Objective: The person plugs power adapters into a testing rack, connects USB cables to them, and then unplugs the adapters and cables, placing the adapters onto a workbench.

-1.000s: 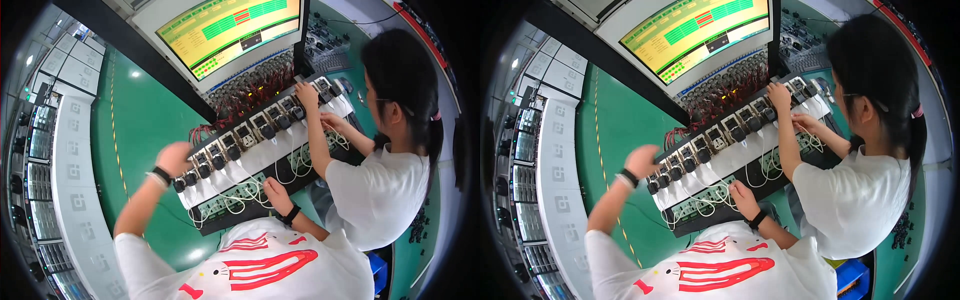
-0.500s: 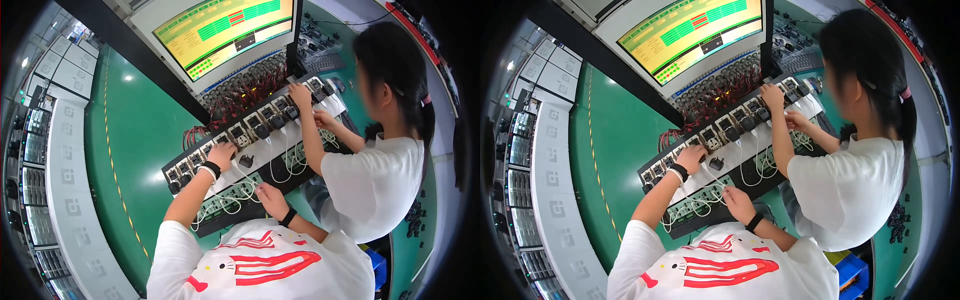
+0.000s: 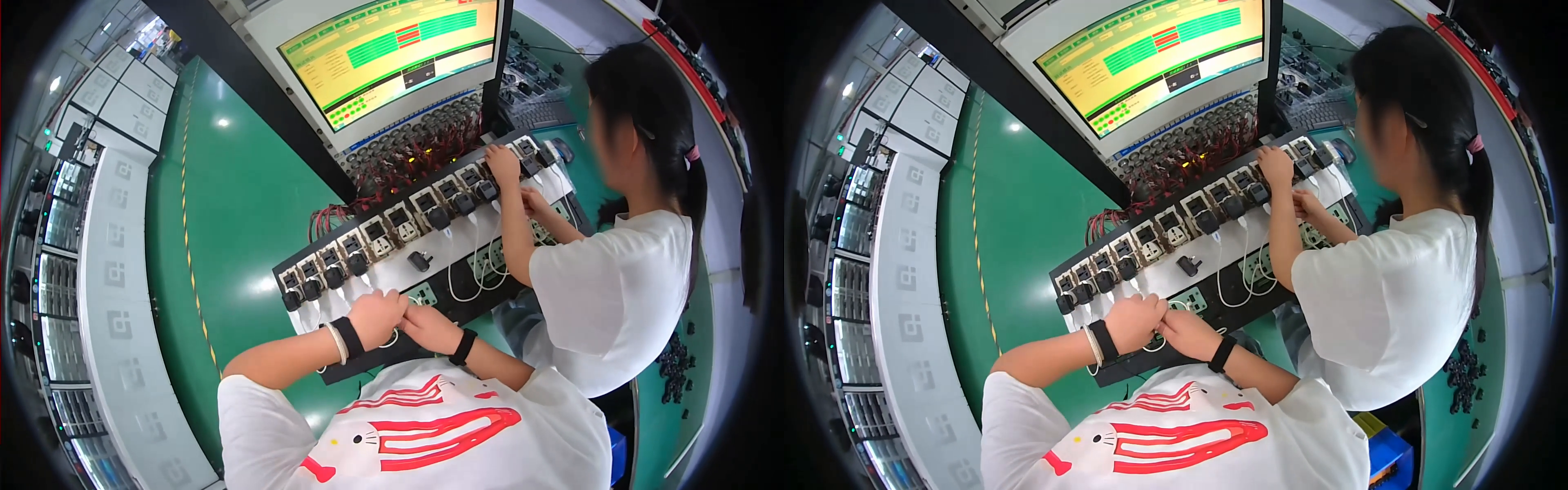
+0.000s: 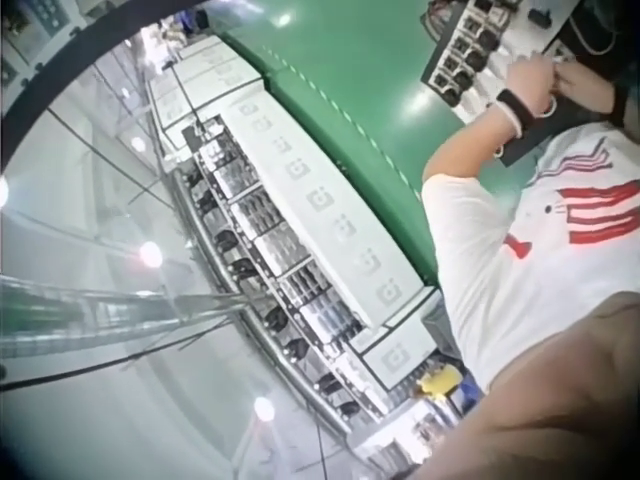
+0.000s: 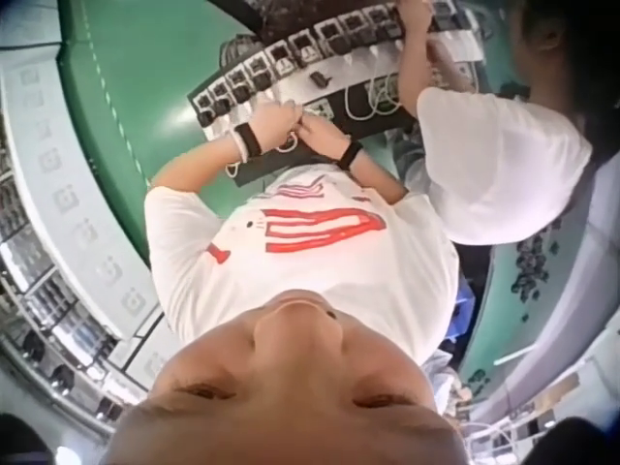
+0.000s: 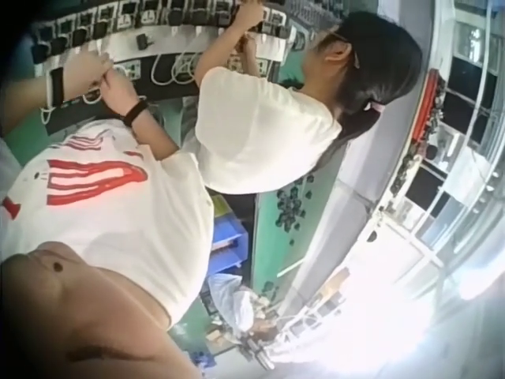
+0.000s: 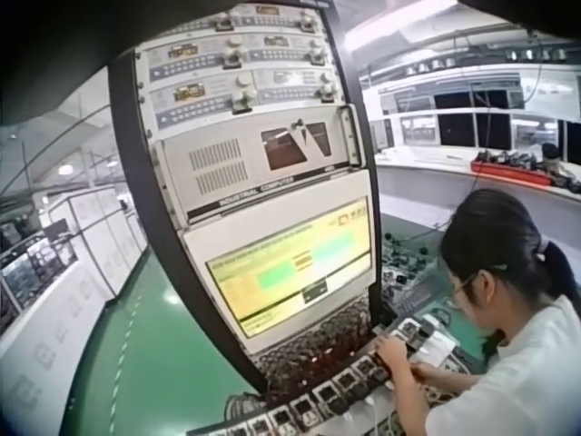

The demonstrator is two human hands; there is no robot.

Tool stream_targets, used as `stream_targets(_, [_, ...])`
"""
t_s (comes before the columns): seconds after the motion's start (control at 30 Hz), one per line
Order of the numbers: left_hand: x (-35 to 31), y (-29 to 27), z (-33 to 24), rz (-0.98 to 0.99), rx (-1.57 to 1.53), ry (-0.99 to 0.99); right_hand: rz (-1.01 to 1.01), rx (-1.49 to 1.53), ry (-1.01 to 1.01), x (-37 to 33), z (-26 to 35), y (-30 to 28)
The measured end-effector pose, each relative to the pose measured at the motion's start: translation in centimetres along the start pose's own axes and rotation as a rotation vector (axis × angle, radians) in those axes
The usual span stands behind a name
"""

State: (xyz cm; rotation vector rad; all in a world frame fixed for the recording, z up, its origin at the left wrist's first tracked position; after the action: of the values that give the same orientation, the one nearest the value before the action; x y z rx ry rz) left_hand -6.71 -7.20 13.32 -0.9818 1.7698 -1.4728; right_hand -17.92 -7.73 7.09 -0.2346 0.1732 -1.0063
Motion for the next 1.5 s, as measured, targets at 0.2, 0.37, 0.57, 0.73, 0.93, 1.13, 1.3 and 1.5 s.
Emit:
stream_targets(0.2, [-1.4, -2.4, -1.2, 0.091, -0.081, -0.174, 0.153, -0.065, -0.023, -1.0, 2.7, -0.1])
stream_targets(0.37, [-4.0, -4.8, -3.3, 0.205, -0.097, -0.202, 0.289, 0.146, -0.125, -2.3, 3.8, 0.3])
stream_targets(0.57, [-3.3, -5.7, -2.1, 0.268, -0.105, -0.177, 0.298, 0.216, -0.116, -2.4, 4.5, 0.8])
stream_targets(0.73, [-2.7, -6.8, -2.1, 0.475, -0.205, -0.045, 0.318, 0.300, -0.081, -3.1, 4.7, 1.2])
stream_targets(0.93, [-5.3, -7.9, -3.6, 0.385, -0.153, -0.130, 0.350, 0.323, -0.139, -3.9, 5.6, 2.3])
stream_targets(1.13, [-5.6, -6.8, -3.1, 0.425, -0.178, -0.029, 0.444, 0.138, -0.129, -4.6, 5.2, 2.7])
stream_targets(1.3, [-7.8, -7.3, -1.1, 0.743, -0.012, -0.154, 0.047, 0.235, -0.323, -4.8, 4.2, 0.6])
stream_targets(1.5, [-6.2, -7.1, 10.9, 0.061, -0.025, -0.443, -0.130, 0.363, 0.108, -4.0, 0.6, -2.0])
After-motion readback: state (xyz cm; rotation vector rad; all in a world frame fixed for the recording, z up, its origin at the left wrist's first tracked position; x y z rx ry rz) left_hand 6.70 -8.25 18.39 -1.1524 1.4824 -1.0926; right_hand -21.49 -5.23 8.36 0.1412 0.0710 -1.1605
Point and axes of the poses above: each hand's wrist, its own x-axis towards the middle knuckle, its own y-axis out of the palm, z = x × y, the point moved 4 cm from there along x, towards the middle knuckle, and after that the axes turned 12 degrees about -z, right-handed, at the moved point
